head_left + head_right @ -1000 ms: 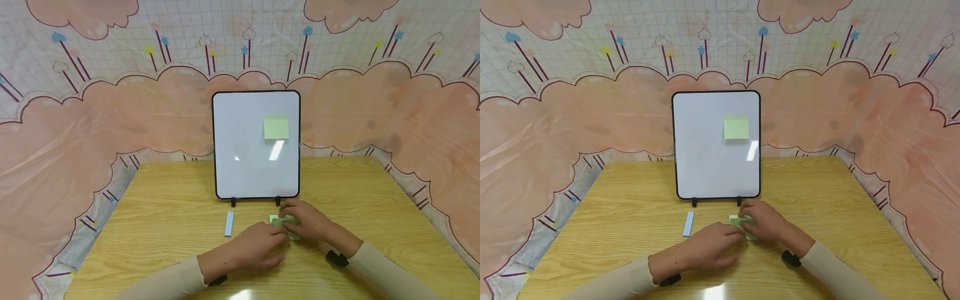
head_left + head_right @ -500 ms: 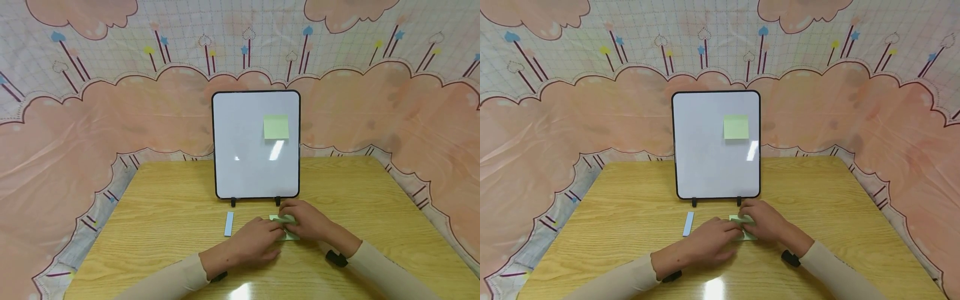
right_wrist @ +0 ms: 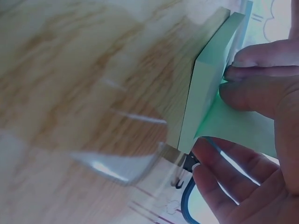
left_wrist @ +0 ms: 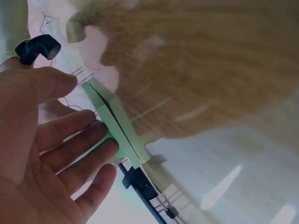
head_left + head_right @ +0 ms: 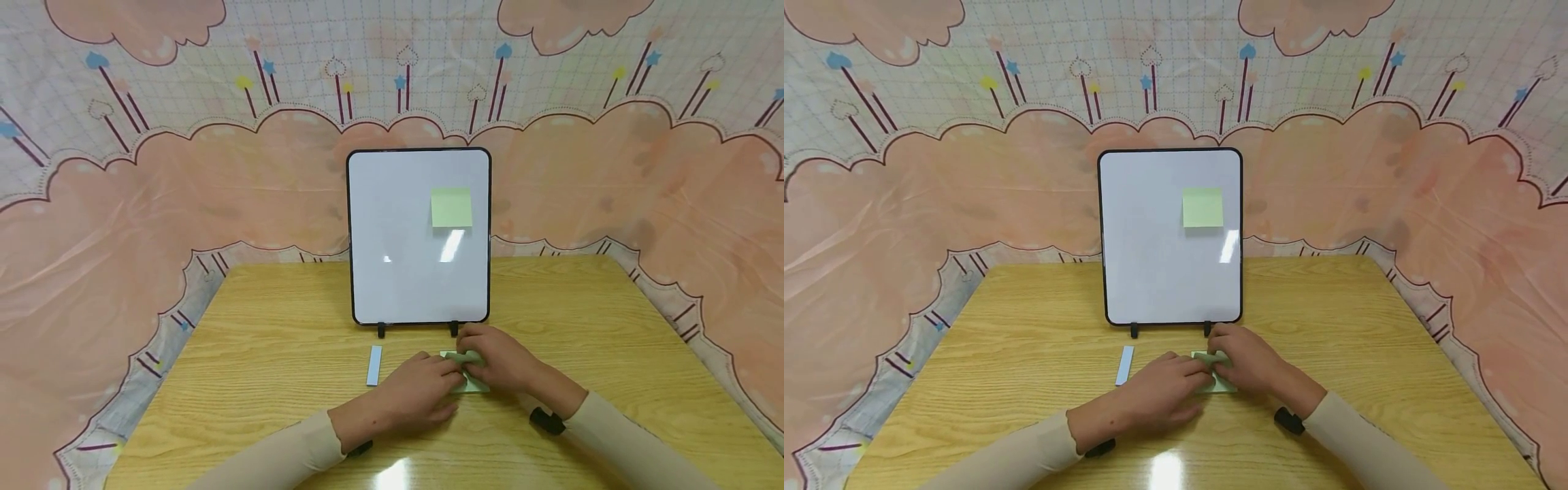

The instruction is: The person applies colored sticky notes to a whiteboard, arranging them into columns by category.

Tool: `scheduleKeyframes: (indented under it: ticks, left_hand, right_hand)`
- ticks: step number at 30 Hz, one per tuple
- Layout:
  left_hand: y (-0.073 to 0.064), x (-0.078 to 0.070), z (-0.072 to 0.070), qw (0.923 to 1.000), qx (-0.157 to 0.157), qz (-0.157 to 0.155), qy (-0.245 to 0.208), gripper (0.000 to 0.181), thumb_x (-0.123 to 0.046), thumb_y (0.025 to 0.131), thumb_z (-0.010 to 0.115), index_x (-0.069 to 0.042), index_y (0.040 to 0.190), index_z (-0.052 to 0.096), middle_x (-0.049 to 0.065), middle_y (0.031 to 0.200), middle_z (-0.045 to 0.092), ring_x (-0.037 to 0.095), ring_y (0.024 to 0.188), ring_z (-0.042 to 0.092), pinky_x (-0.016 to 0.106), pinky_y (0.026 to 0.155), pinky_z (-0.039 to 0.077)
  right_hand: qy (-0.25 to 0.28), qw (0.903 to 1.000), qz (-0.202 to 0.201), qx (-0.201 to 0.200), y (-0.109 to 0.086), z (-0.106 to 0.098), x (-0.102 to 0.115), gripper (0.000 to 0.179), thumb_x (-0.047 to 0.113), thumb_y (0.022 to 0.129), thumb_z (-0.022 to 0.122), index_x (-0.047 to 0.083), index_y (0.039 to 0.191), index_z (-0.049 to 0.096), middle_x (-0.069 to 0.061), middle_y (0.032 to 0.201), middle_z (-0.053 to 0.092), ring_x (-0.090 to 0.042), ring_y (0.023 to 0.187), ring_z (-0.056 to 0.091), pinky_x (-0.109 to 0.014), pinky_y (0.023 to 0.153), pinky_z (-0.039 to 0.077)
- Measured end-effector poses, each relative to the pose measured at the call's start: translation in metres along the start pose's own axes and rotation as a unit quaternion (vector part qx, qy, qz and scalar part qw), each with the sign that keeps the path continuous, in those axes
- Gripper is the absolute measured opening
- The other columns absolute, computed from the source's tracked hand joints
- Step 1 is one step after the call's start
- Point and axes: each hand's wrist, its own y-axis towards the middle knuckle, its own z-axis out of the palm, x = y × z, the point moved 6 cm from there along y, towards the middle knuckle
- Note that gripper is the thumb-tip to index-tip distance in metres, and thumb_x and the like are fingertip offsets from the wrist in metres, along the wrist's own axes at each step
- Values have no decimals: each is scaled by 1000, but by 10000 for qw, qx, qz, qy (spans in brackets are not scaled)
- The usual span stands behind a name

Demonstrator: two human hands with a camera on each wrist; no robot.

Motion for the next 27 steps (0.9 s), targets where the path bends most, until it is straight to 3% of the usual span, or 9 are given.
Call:
scheduleKeyframes:
  ticks: [12, 27]
  left_hand:
    - [2, 0, 0, 9996, 261, -3, -123, 33, -44, 101, 68, -21, 125, 71, -6, 134, 64, 11, 123, 62, 30, 94, 49]
    - [1, 0, -1, 9992, 292, -114, -266, 35, -46, 99, 70, -22, 124, 68, -3, 136, 63, 14, 124, 61, 30, 92, 50]
  right_hand:
    - [-259, 9995, 120, 123, 5, -1, 1, 22, 9, 88, 85, 20, 82, 67, 6, 101, 66, -12, 91, 61, -34, 80, 56]
    - [-454, 9984, 282, 201, 9, -2, -2, 24, 11, 89, 84, 21, 79, 65, 11, 83, 58, -5, 72, 48, -26, 66, 47]
